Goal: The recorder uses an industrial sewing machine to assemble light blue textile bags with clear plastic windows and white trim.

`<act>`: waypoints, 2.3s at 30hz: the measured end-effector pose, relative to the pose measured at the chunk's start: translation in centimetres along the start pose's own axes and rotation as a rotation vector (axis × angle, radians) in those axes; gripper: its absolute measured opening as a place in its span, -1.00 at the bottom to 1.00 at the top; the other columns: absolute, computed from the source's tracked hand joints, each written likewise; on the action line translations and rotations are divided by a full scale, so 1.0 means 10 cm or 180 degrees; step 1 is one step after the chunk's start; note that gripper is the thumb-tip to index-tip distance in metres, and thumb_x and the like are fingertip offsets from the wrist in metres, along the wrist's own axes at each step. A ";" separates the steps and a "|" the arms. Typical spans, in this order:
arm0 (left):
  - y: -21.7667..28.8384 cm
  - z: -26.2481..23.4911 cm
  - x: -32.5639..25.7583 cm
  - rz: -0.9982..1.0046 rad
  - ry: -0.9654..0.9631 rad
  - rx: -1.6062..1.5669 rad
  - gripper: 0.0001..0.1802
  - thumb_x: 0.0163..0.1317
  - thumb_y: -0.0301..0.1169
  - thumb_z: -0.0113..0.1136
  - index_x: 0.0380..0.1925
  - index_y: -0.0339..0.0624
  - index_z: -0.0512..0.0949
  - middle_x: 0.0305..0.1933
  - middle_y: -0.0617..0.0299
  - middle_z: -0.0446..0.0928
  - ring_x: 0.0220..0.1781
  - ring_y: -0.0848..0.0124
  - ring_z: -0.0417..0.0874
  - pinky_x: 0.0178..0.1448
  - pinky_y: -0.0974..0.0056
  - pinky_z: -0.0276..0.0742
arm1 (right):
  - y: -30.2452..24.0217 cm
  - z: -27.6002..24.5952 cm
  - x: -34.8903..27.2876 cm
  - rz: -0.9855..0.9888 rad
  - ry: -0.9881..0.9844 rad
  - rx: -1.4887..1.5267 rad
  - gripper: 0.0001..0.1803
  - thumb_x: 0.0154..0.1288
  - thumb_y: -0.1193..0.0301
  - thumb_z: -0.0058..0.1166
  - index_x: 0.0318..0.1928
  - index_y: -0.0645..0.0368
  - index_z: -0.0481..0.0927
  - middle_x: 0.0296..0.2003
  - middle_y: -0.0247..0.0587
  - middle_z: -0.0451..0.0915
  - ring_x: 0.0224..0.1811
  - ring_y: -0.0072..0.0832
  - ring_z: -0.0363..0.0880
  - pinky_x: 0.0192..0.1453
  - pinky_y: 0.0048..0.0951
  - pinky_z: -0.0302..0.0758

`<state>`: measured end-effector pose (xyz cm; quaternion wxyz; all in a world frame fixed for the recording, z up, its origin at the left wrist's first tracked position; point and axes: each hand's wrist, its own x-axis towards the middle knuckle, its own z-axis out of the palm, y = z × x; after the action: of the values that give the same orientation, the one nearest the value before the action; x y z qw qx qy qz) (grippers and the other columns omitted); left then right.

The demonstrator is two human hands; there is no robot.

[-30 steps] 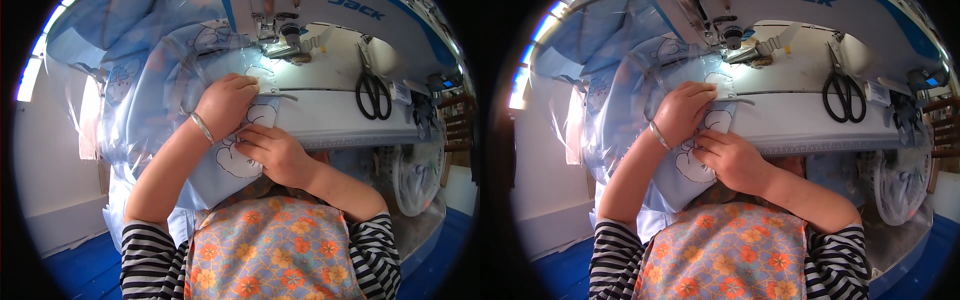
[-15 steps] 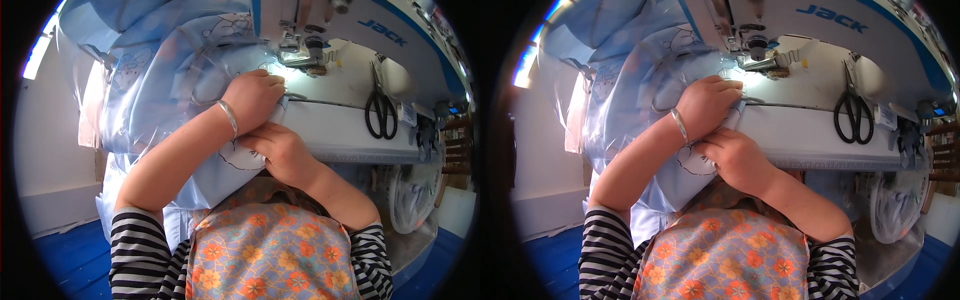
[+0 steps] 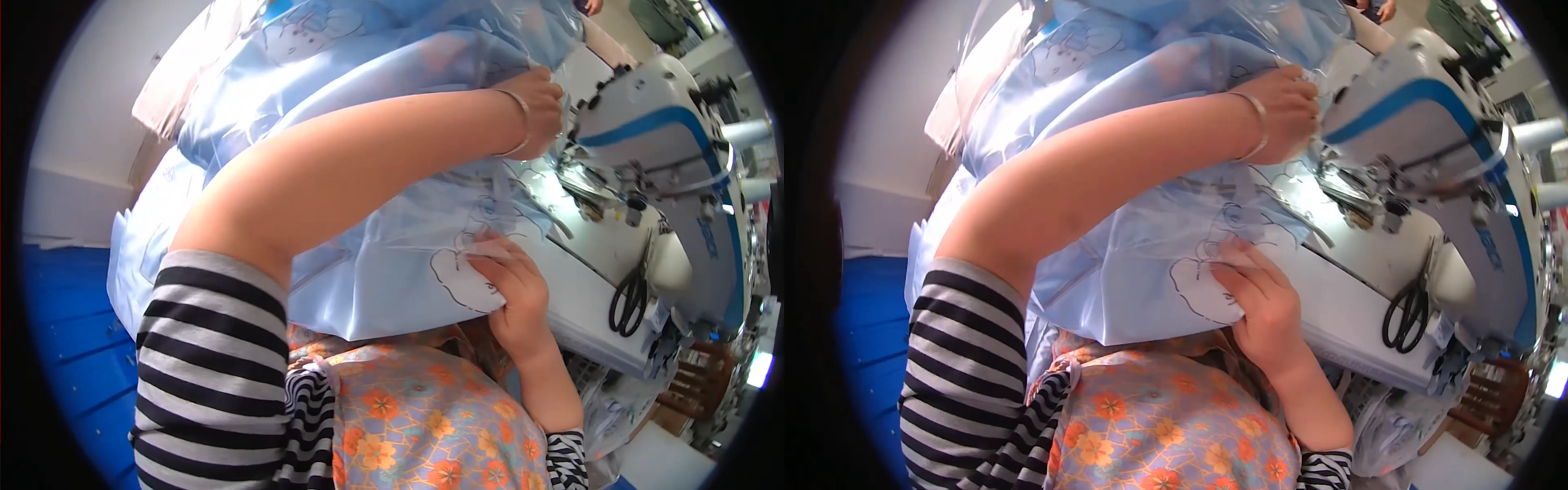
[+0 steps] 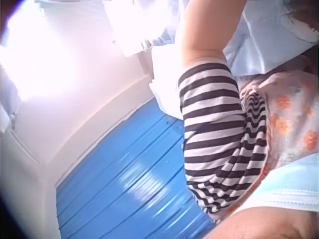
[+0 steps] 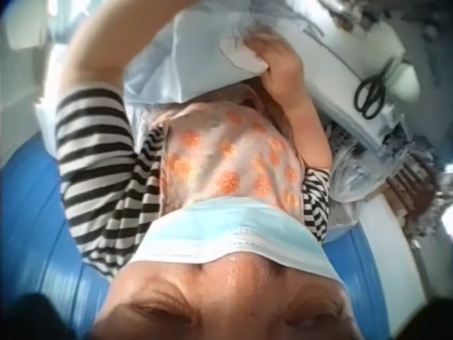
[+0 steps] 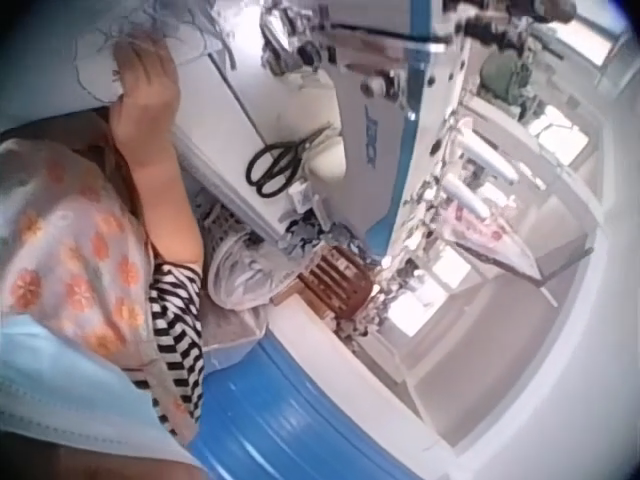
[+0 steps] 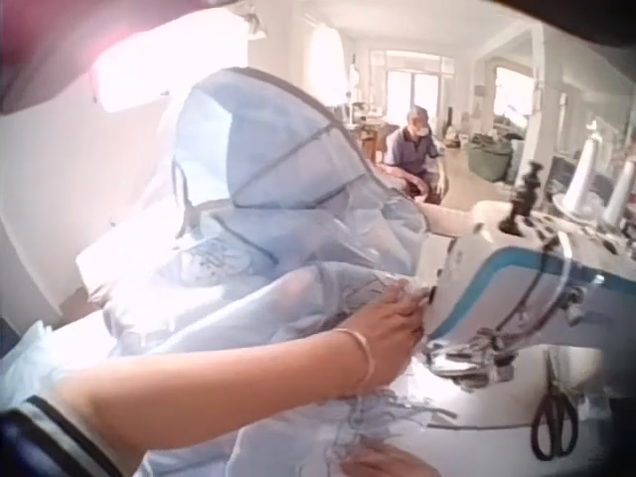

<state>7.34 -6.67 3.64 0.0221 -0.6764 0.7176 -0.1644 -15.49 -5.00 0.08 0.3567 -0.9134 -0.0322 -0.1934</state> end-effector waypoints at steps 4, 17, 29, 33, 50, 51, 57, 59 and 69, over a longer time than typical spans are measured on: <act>-0.09 0.03 0.33 -0.0352 -0.0916 -0.0487 -0.74 0.25 -0.32 0.04 -0.24 -0.07 0.71 0.13 0.13 0.52 0.06 0.20 0.64 0.09 0.09 0.52 | 0.00 -0.01 0.01 -0.0037 -0.0183 -0.0216 -0.70 0.03 0.53 0.02 -0.18 0.27 0.65 -0.05 0.04 0.64 0.11 0.03 0.56 0.22 -0.14 0.47; -0.25 0.17 0.61 -0.0615 -0.1213 -0.0902 -0.57 0.16 -0.34 0.08 0.07 0.02 0.57 0.16 0.17 0.52 0.12 0.11 0.61 0.08 0.07 0.57 | 0.00 0.00 -0.03 0.0023 -0.0150 -0.0554 -0.68 0.02 0.49 0.15 -0.14 0.26 0.64 -0.05 0.02 0.62 0.07 0.01 0.57 0.15 -0.15 0.51; 0.05 -0.16 -0.44 -0.0571 -0.0718 -0.0794 -0.72 0.11 -0.45 0.14 -0.16 -0.29 0.59 -0.04 0.07 0.55 -0.02 0.13 0.60 0.05 0.19 0.54 | 0.07 0.00 -0.08 -0.0037 -0.0042 -0.0205 -0.66 -0.10 0.60 0.12 -0.19 0.26 0.61 0.03 0.01 0.60 0.15 -0.01 0.53 0.18 -0.16 0.50; 0.17 -0.07 -0.67 -0.0258 -0.0399 -0.0250 -0.67 0.12 -0.42 0.16 -0.09 -0.27 0.60 0.00 0.17 0.51 0.02 0.27 0.49 0.17 0.33 0.41 | 0.08 -0.01 -0.09 -0.0132 -0.0061 -0.0134 -0.56 -0.19 0.66 0.09 -0.14 0.29 0.60 0.08 -0.01 0.57 0.20 -0.08 0.49 0.20 -0.20 0.49; 0.09 -0.06 -0.52 -0.0365 -0.0565 -0.0512 -0.49 0.13 -0.48 0.10 0.16 -0.15 0.50 0.17 0.14 0.44 0.20 0.22 0.43 0.31 0.24 0.35 | 0.07 0.01 -0.11 -0.0178 0.0108 -0.0201 -0.63 -0.09 0.59 0.17 -0.15 0.27 0.60 0.00 -0.01 0.62 0.10 -0.05 0.57 0.15 -0.20 0.52; 0.07 -0.07 -0.50 -0.0363 -0.0648 -0.0525 -0.48 0.13 -0.50 0.10 0.17 -0.13 0.50 0.23 0.11 0.42 0.24 0.19 0.42 0.32 0.21 0.34 | 0.07 0.02 -0.10 -0.0246 0.0202 -0.0193 -0.63 -0.08 0.59 0.17 -0.14 0.27 0.59 0.00 -0.01 0.62 0.10 -0.05 0.56 0.15 -0.18 0.52; 0.24 -0.52 -1.05 -0.0346 0.0622 -0.1496 -0.53 0.12 -0.58 0.08 0.10 -0.21 0.52 0.32 -0.04 0.37 0.27 0.04 0.44 0.32 0.07 0.36 | -0.01 -0.06 -0.17 -0.0292 0.0036 -0.0107 -0.57 -0.03 0.55 0.19 -0.04 0.15 0.60 0.11 -0.07 0.55 0.20 -0.04 0.47 0.25 -0.11 0.42; 0.47 -0.79 -1.53 -0.0640 0.0830 -0.1529 -0.52 0.09 -0.50 0.17 0.09 -0.20 0.52 0.28 -0.05 0.41 0.27 0.01 0.45 0.33 0.02 0.34 | -0.16 -0.07 -0.38 -0.0056 -0.0357 -0.0369 -0.47 -0.04 0.52 0.19 0.05 0.03 0.57 0.22 -0.13 0.45 0.30 -0.06 0.37 0.35 -0.05 0.28; 1.48 -0.49 -3.03 -0.2425 0.1129 -0.1069 -0.21 0.02 -0.23 0.39 0.28 -0.21 0.35 0.41 -0.18 0.20 0.44 -0.09 0.23 0.48 -0.09 0.07 | -0.42 0.24 -1.19 0.1222 0.0975 0.1143 -0.68 0.10 0.69 0.11 -0.09 0.22 0.54 -0.05 -0.06 0.53 0.01 -0.21 0.54 0.10 -0.33 0.47</act>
<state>-5.62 24.47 -1.45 -0.2734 -0.8478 0.4270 -0.1554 -26.50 0.61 -3.34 0.5433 -0.7853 0.1615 -0.2491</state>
